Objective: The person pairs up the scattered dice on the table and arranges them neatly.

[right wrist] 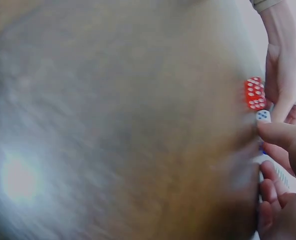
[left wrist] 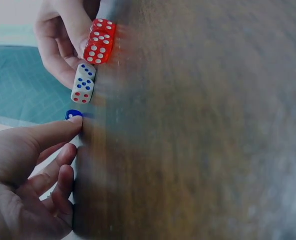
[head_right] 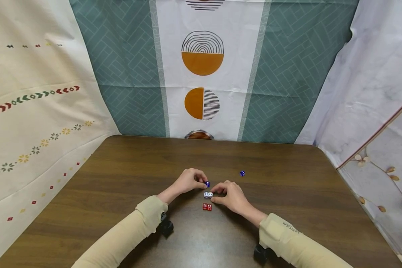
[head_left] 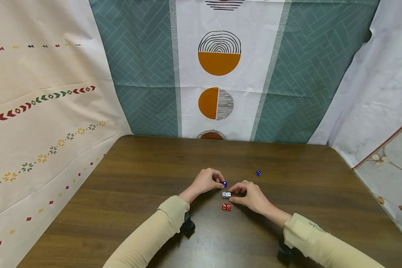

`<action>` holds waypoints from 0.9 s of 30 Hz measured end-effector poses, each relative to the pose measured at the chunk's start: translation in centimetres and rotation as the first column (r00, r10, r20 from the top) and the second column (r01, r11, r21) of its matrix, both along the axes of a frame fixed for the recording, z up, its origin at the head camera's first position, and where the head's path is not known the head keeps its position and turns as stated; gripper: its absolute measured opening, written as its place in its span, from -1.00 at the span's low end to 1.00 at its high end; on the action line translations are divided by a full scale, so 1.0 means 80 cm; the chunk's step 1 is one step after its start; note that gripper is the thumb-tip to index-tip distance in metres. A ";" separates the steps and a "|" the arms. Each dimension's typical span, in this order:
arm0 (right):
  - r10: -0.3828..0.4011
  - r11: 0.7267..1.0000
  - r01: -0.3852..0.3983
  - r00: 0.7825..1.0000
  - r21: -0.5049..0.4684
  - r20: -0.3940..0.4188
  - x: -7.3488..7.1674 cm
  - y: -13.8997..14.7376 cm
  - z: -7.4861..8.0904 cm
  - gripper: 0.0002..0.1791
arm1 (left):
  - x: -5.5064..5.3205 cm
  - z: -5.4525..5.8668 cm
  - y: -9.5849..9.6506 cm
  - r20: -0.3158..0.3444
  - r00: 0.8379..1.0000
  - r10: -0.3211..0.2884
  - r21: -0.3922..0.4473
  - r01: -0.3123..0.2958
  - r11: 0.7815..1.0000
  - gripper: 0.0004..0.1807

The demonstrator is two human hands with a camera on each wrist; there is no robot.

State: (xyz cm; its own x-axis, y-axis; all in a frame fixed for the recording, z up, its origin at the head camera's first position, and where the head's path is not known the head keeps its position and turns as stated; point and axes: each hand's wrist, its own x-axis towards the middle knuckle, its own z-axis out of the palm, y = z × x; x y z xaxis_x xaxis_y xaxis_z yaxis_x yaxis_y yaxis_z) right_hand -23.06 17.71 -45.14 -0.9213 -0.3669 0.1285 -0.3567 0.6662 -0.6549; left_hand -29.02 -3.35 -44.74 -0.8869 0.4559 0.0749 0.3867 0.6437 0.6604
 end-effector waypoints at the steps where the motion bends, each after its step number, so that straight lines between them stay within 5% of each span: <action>1: 0.007 1.000 -0.007 1.000 0.000 0.006 -0.001 0.002 0.002 -0.75 | 0.000 0.000 0.000 0.004 1.000 0.000 0.000 0.000 1.000 -0.89; 7: -0.023 1.000 0.023 1.000 -0.002 -0.010 -0.019 0.024 0.014 -0.71 | -0.002 0.001 0.000 0.032 0.999 0.004 -0.002 -0.004 1.000 -0.89; 15: -0.222 0.975 0.223 0.968 -0.004 -0.115 -0.053 0.067 0.025 -0.67 | -0.002 0.002 0.000 0.030 1.000 0.006 -0.004 -0.006 1.000 -0.89; 27: -0.306 0.950 0.310 0.947 0.028 -0.097 -0.062 0.103 0.004 -0.67 | -0.001 0.001 0.000 0.036 0.999 0.008 -0.006 -0.008 1.000 -0.89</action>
